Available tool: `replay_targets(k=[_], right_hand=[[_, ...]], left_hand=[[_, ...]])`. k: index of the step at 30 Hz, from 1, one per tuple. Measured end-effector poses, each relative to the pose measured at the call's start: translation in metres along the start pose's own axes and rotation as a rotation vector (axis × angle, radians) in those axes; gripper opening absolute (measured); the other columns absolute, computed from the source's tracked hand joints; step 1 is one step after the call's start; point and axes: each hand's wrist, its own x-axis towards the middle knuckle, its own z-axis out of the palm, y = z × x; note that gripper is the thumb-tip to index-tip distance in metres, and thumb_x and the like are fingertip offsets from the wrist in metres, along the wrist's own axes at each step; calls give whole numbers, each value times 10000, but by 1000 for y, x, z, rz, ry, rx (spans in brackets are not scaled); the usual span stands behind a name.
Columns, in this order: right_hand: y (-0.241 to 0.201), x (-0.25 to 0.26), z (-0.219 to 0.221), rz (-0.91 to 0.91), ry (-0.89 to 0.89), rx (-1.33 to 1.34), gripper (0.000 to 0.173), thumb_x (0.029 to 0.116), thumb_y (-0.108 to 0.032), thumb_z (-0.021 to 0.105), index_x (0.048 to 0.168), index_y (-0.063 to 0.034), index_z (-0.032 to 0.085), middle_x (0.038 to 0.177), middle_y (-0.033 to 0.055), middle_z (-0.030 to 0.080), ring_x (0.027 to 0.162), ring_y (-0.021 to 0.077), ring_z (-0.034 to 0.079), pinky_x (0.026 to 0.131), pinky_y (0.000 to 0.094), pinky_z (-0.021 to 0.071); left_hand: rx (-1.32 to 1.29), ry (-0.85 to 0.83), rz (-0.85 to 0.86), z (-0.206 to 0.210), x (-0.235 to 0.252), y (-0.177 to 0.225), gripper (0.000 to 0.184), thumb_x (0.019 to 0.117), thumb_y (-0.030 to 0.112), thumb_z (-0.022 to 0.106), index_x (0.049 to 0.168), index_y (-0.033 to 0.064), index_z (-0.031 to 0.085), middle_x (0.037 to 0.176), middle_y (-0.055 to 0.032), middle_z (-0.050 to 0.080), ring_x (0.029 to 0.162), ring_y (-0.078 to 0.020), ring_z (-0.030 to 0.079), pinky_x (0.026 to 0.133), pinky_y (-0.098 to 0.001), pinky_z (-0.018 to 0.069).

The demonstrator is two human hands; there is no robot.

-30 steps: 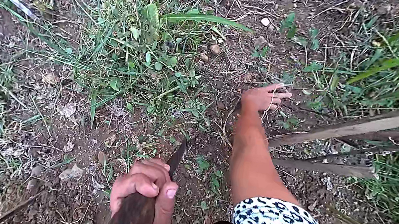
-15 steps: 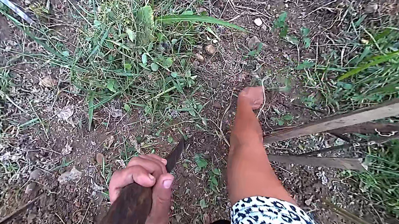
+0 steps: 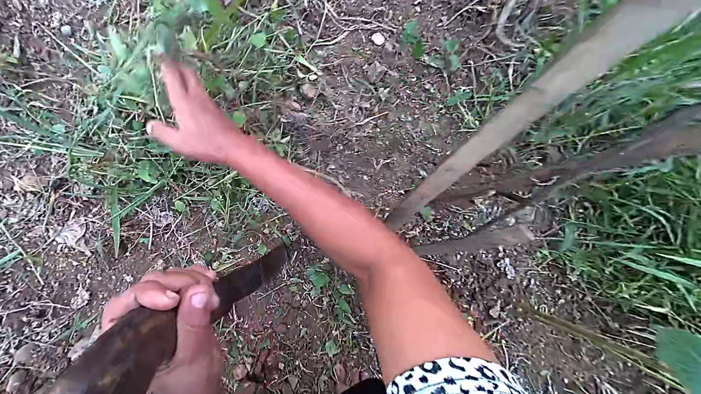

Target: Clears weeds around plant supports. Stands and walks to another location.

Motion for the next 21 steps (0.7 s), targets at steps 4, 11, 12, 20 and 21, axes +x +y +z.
replay_targets(k=[4, 11, 12, 20, 21], right_hand=[[7, -69, 4, 184, -147, -271, 882, 869, -35, 762, 1620, -95, 304, 1705, 224, 119, 1520, 487, 248, 1102, 717, 373], [74, -282, -19, 139, -379, -278, 294, 1030, -129, 542, 1236, 32, 678, 1283, 234, 665, 1193, 398, 652, 996, 561, 521], [64, -298, -35, 410, -525, -306, 345, 1059, -194, 510, 1261, 47, 652, 1289, 267, 647, 1212, 441, 626, 995, 616, 489], [109, -313, -89, 629, -217, -806, 243, 951, 69, 553, 1139, 177, 661, 1382, 386, 535, 1358, 528, 471, 1151, 643, 325], [117, -302, -91, 610, -233, -883, 283, 967, 80, 520, 1201, 193, 633, 1464, 404, 460, 1447, 534, 370, 1219, 658, 206]], left_hand=[[3, 19, -4, 3, 0, 2, 120, 941, 166, 714, 971, 260, 647, 816, 143, 688, 721, -22, 671, 734, -211, 597], [-11, 30, -11, 5, -5, 7, 163, 922, 91, 702, 954, 235, 630, 811, 141, 679, 706, -16, 663, 709, -205, 599], [-20, 34, -18, 6, -6, 8, 172, 919, 80, 701, 952, 232, 628, 819, 138, 683, 715, -18, 669, 713, -205, 599], [-47, 68, -38, 7, -14, 13, 187, 886, -28, 641, 930, 151, 608, 788, 104, 682, 681, -34, 663, 671, -218, 593], [-42, 72, -45, 7, -14, 15, 186, 882, -38, 629, 921, 142, 601, 772, 100, 676, 672, -35, 658, 665, -218, 590]])
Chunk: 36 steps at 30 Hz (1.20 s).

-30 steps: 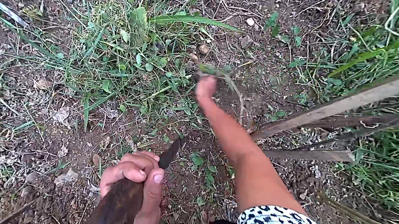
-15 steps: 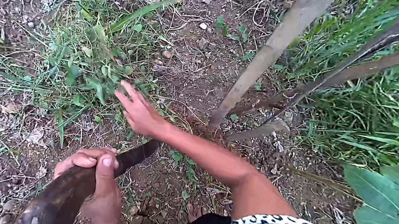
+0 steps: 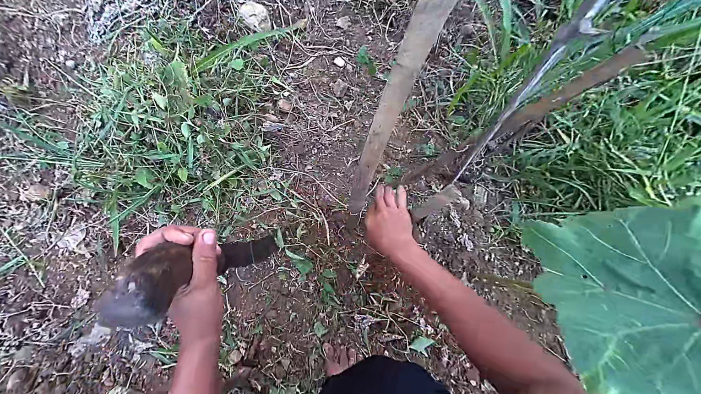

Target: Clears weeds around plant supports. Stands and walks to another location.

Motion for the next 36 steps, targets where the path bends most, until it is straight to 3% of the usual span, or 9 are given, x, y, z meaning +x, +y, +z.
replay_targets(k=[3, 7, 9, 13, 18, 22, 26, 29, 36], right_hand=[[-2, 43, -8, 59, -102, -259, 427, 1026, 18, 437, 1414, 194, 464, 1575, 395, 317, 1553, 497, 157, 1264, 609, 22], [7, 87, -9, 141, -152, -384, 455, 1039, 50, 378, 1469, 198, 371, 1589, 364, 320, 1566, 450, 156, 1277, 559, -7], [16, 102, -8, 200, -150, -261, 425, 1045, 38, 400, 1443, 188, 421, 1540, 339, 418, 1525, 431, 291, 1272, 567, 39], [19, 97, -24, 265, -241, -136, 349, 1055, -15, 442, 1327, 180, 541, 1436, 331, 528, 1422, 453, 436, 1173, 597, 282], [24, 90, -27, 239, -201, -77, 325, 1060, -18, 431, 1288, 133, 606, 1390, 318, 576, 1382, 462, 484, 1143, 613, 320], [18, 85, -40, 191, -88, 196, 311, 993, -46, 583, 1256, 113, 631, 1349, 317, 600, 1358, 473, 496, 1135, 634, 328], [-5, 48, -59, 182, -274, 130, 322, 959, -65, 658, 1222, 121, 642, 1328, 345, 598, 1293, 522, 538, 1050, 710, 387], [-13, 37, -38, 259, -431, 26, 340, 1015, -136, 593, 1264, 90, 639, 1369, 315, 589, 1302, 498, 543, 1017, 703, 410], [-11, 37, -10, 261, -425, -2, 318, 1051, -81, 470, 1253, 87, 648, 1361, 291, 610, 1295, 477, 562, 1049, 666, 406]], left_hand=[[31, 37, -30, -1, -1, 5, 176, 874, -55, 596, 915, 115, 579, 748, 86, 661, 659, -41, 652, 661, -223, 587], [63, 78, -58, -2, -3, 6, 178, 871, -57, 598, 934, 108, 569, 729, 87, 652, 650, -45, 649, 672, -236, 592], [72, 94, -63, -2, -3, 5, 187, 860, -62, 603, 916, 115, 580, 718, 89, 653, 640, -42, 649, 661, -231, 590], [38, 103, -58, -1, -3, 1, 186, 858, -47, 620, 914, 128, 591, 720, 91, 655, 637, -45, 650, 670, -238, 599], [44, 101, -45, 2, -3, 0, 196, 853, -55, 609, 921, 128, 589, 729, 95, 661, 640, -41, 653, 662, -231, 596], [50, 89, -53, 0, -2, 0, 200, 869, -42, 608, 938, 145, 588, 730, 103, 656, 643, -44, 653, 682, -239, 599], [41, 95, -59, 1, -2, 0, 197, 869, -38, 626, 944, 138, 577, 730, 103, 656, 640, -44, 650, 663, -236, 594], [29, 94, -61, 1, -2, 1, 205, 870, -59, 608, 947, 125, 564, 733, 93, 658, 640, -45, 651, 655, -233, 592], [53, 73, -44, -1, -2, 1, 193, 880, -43, 603, 955, 131, 565, 727, 102, 657, 647, -46, 656, 683, -244, 598]])
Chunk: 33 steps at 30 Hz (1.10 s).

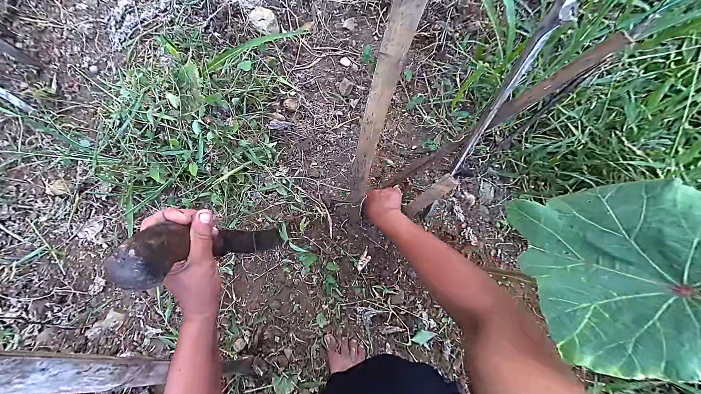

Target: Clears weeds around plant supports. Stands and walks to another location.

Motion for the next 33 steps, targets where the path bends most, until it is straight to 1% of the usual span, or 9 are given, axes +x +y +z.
replay_targets(k=[7, 10, 13, 15, 17, 20, 23, 27, 33], right_hand=[[19, -28, 34, -434, 2, -283, 224, 989, 10, 559, 1151, 83, 695, 1175, 273, 694, 1204, 456, 607, 1145, 615, 314], [6, -53, 51, -592, -95, -232, 302, 1006, 30, 511, 1278, 91, 626, 1320, 295, 618, 1300, 464, 540, 1150, 613, 313], [-18, -55, 51, -720, 32, -103, 324, 1016, 72, 458, 1311, 115, 585, 1397, 300, 551, 1322, 470, 522, 1090, 594, 408], [-42, -41, 42, -721, 189, -127, 301, 1019, 80, 444, 1269, 146, 597, 1369, 311, 564, 1297, 468, 541, 1061, 573, 439], [-68, -22, 24, -603, 231, -228, 293, 1017, 90, 428, 1245, 186, 586, 1347, 351, 556, 1288, 484, 541, 1054, 568, 440], [-94, -3, -1, -314, 98, -357, 271, 1013, 49, 469, 1224, 167, 592, 1306, 312, 596, 1244, 433, 583, 1026, 561, 446], [-95, -3, -7, -203, -41, -330, 320, 1034, 6, 480, 1304, 163, 546, 1378, 301, 559, 1295, 420, 555, 1065, 568, 418], [-83, -2, 7, -254, -107, -177, 389, 1050, 29, 440, 1409, 177, 459, 1524, 341, 423, 1435, 473, 412, 1175, 601, 306], [-96, 4, -9, -459, 81, 269, 295, 1037, -119, 526, 1237, 65, 642, 1296, 304, 626, 1238, 481, 594, 977, 677, 464]], left_hand=[[-10, 7, 7, -1, 1, -4, 202, 874, -40, 614, 944, 145, 575, 722, 102, 651, 646, -50, 655, 678, -247, 598], [-16, 13, 7, 0, 1, -3, 200, 870, -44, 619, 951, 133, 576, 722, 95, 659, 639, -52, 658, 666, -242, 599], [-12, 4, 12, 0, 1, -3, 192, 877, -47, 611, 941, 132, 579, 716, 92, 660, 636, -54, 659, 669, -245, 599], [-14, 1, 24, -1, 1, -4, 189, 873, -60, 604, 932, 118, 585, 714, 79, 660, 636, -63, 659, 672, -254, 602], [-11, -5, 32, -2, 1, -4, 192, 878, -63, 597, 939, 118, 581, 717, 81, 664, 641, -62, 662, 682, -255, 604], [-9, 1, 23, -3, 0, -2, 188, 883, -49, 609, 954, 120, 574, 722, 86, 662, 642, -60, 660, 682, -255, 602], [-18, 3, 36, -3, 1, -3, 185, 876, -52, 609, 942, 118, 579, 720, 85, 661, 642, -61, 661, 677, -257, 603], [-15, -1, 45, -1, 1, -3, 189, 865, -52, 602, 940, 120, 577, 729, 88, 663, 641, -58, 661, 675, -253, 606], [-1, 10, 10, -1, 1, -4, 194, 873, -34, 617, 948, 142, 583, 738, 97, 655, 653, -53, 653, 682, -246, 596]])
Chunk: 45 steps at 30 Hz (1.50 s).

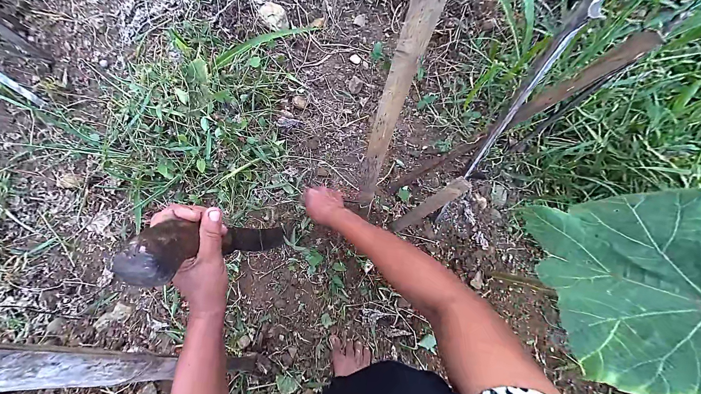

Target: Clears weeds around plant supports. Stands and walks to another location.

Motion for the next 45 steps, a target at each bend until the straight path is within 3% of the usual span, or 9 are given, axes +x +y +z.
replay_targets(k=[6, 9, 13, 23, 28, 32, 36, 42, 45], right_hand=[[-1, 16, 24, 87, 30, -178, 690, 1019, -361, 618, 1444, 145, 419, 1363, 345, 568, 1280, 482, 565, 1076, 630, 415], [12, 14, 40, 121, -116, -270, 319, 985, -40, 602, 1263, 117, 615, 1345, 300, 606, 1272, 470, 571, 1052, 638, 427], [-4, 9, 4, 154, -123, -77, 328, 1016, -88, 557, 1287, 87, 614, 1362, 304, 596, 1273, 493, 572, 999, 698, 455], [-97, 43, -180, -395, 1010, 303, 393, 1073, -160, 467, 1360, 90, 565, 1469, 316, 474, 1250, 412, 602, 1028, 462, 523], [-99, 30, -124, -251, 359, 93, 828, 972, -263, 688, 1612, 1, 234, 1620, 333, 267, 1414, 531, 406, 1108, 705, 350], [-50, 23, -22, -56, 225, 31, 582, 889, -3, 708, 1406, 146, 487, 1528, 350, 393, 1376, 515, 453, 1037, 669, 441], [14, 21, 44, 183, 125, 117, 802, 947, 31, 627, 1597, 76, 159, 1553, 371, 331, 1366, 543, 457, 1037, 646, 460], [51, 29, 79, 11, 134, 202, 365, 1041, -84, 531, 1369, 70, 574, 1432, 293, 538, 1340, 453, 525, 1100, 603, 433], [37, 19, 46, 16, 122, 251, 344, 1087, -112, 433, 1334, 80, 575, 1373, 314, 582, 1308, 462, 561, 1082, 615, 446]], left_hand=[[-9, 4, 3, -2, -1, 1, 197, 865, -34, 627, 934, 149, 603, 738, 90, 660, 653, -49, 650, 675, -241, 594], [-12, 15, -3, 2, -2, 5, 205, 850, -61, 615, 903, 135, 591, 720, 86, 652, 637, -45, 644, 658, -226, 588], [-32, 17, 5, 2, -2, 4, 209, 844, -69, 620, 899, 132, 597, 720, 80, 659, 632, -48, 647, 655, -224, 591], [-10, 7, 6, 1, -1, 2, 189, 859, -35, 624, 920, 143, 604, 725, 91, 662, 646, -48, 656, 678, -242, 599], [-14, 9, 1, 4, 0, 2, 200, 859, -56, 610, 929, 130, 590, 742, 92, 659, 659, -42, 653, 675, -234, 596], [-15, 3, 3, 2, -3, 4, 208, 856, -51, 628, 927, 141, 591, 757, 95, 664, 659, -40, 651, 672, -232, 592], [-30, -4, 10, 2, -3, 1, 165, 860, -29, 632, 918, 122, 602, 722, 79, 668, 638, -53, 657, 664, -241, 598], [-32, -52, 73, 1, -1, 1, 167, 883, -44, 601, 937, 113, 583, 734, 82, 668, 652, -52, 661, 682, -244, 600], [-38, -50, 86, 0, 0, 0, 172, 882, -53, 597, 944, 107, 582, 732, 76, 675, 653, -63, 670, 680, -253, 607]])
